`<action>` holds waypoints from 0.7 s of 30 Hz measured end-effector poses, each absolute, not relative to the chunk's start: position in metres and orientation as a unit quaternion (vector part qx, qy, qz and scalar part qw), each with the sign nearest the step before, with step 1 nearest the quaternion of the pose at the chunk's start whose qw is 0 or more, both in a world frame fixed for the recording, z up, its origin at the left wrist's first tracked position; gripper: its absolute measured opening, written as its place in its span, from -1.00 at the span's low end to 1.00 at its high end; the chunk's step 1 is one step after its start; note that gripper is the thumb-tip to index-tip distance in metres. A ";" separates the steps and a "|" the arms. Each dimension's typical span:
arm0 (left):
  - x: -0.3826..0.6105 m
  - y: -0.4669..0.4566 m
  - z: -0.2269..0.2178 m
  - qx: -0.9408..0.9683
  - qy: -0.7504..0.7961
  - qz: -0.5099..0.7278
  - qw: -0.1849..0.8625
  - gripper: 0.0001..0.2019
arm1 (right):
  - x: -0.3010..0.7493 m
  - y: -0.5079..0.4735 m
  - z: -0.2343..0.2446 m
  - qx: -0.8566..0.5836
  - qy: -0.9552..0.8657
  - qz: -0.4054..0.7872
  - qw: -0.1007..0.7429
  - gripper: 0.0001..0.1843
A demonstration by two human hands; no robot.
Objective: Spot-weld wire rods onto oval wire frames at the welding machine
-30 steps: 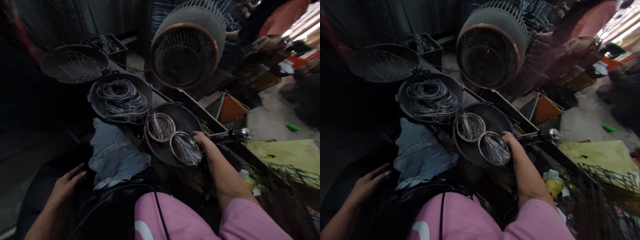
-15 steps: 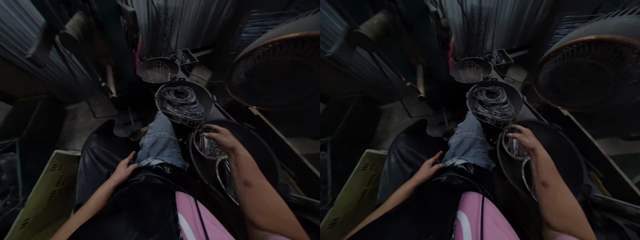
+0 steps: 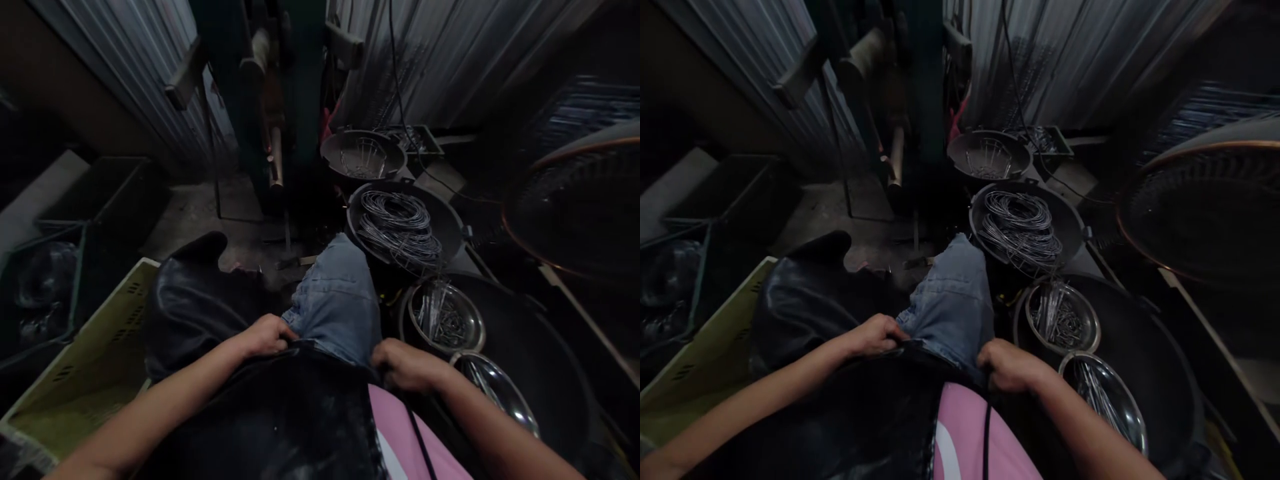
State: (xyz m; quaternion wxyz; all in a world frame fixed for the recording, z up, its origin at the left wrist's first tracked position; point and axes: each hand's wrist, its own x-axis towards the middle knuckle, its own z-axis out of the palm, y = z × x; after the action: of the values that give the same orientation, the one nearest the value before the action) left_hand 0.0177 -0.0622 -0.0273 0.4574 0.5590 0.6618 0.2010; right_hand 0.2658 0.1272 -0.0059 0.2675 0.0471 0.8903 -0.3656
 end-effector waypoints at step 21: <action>-0.066 -0.175 -0.016 0.129 0.816 0.530 0.194 -0.45 | 0.094 0.045 -0.059 0.031 0.950 -0.200 0.238 -0.74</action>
State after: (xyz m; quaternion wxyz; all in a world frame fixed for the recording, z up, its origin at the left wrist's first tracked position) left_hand -0.0664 -0.1752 -0.0155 0.1936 0.1290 0.8155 0.5299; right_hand 0.0944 0.0449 -0.0595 0.2383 0.0313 0.9499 -0.1997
